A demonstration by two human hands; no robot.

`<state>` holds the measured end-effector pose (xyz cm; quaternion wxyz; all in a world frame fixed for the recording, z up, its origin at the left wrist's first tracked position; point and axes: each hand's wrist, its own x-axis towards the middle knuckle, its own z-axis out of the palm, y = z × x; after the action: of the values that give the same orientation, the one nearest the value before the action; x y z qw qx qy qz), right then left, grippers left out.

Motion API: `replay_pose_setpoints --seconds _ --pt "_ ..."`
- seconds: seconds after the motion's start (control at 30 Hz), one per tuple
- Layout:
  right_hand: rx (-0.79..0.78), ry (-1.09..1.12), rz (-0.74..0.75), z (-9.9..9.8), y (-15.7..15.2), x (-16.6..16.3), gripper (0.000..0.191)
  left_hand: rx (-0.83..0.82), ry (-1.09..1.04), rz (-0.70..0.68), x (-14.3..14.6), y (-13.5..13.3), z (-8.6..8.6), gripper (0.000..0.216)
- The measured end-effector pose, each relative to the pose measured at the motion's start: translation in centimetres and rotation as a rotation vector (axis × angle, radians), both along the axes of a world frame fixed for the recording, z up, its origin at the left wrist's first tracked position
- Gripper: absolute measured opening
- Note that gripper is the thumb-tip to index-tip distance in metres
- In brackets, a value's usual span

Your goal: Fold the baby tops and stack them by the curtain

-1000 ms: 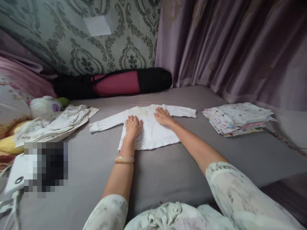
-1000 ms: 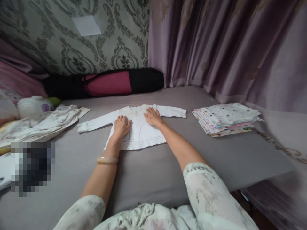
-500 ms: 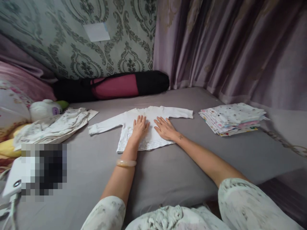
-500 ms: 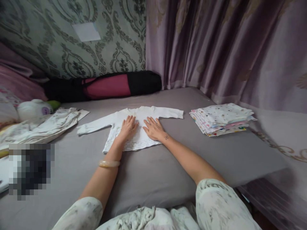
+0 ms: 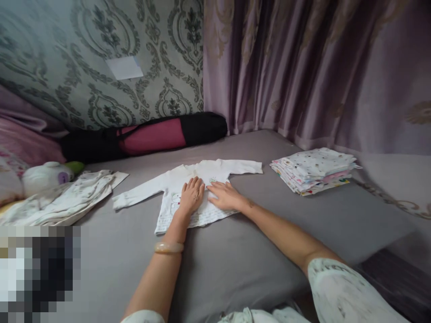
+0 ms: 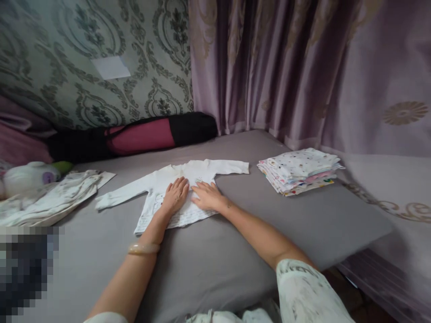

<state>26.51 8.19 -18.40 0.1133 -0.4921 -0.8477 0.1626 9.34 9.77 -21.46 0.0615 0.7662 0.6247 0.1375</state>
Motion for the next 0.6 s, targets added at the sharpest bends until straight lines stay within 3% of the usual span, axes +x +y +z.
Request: replay_pose_setpoints --seconds 0.03,0.1,0.2,0.3,0.37,0.6 --pt "-0.037 0.056 -0.007 0.7 1.3 0.7 0.047 0.01 0.019 0.001 0.1 0.0 -0.1 0.048" --pt "-0.035 0.151 -0.169 2.1 4.1 2.7 0.04 0.028 0.055 -0.006 0.3 -0.1 -0.2 0.049" --pt "0.064 0.163 -0.628 3.4 7.4 6.2 0.041 0.047 0.096 -0.016 0.5 -0.1 -0.4 0.05" --pt "0.076 0.083 -1.041 3.1 8.8 9.2 0.042 0.044 0.139 -0.023 0.5 -0.2 -0.4 0.049" --pt "0.064 0.058 -1.148 2.1 9.0 10.4 0.04 0.05 0.164 -0.034 0.5 -0.3 0.0 0.048" --pt "0.019 0.028 -1.177 0.1 9.9 12.5 0.037 0.048 0.193 -0.129 1.1 2.3 3.6 0.034"
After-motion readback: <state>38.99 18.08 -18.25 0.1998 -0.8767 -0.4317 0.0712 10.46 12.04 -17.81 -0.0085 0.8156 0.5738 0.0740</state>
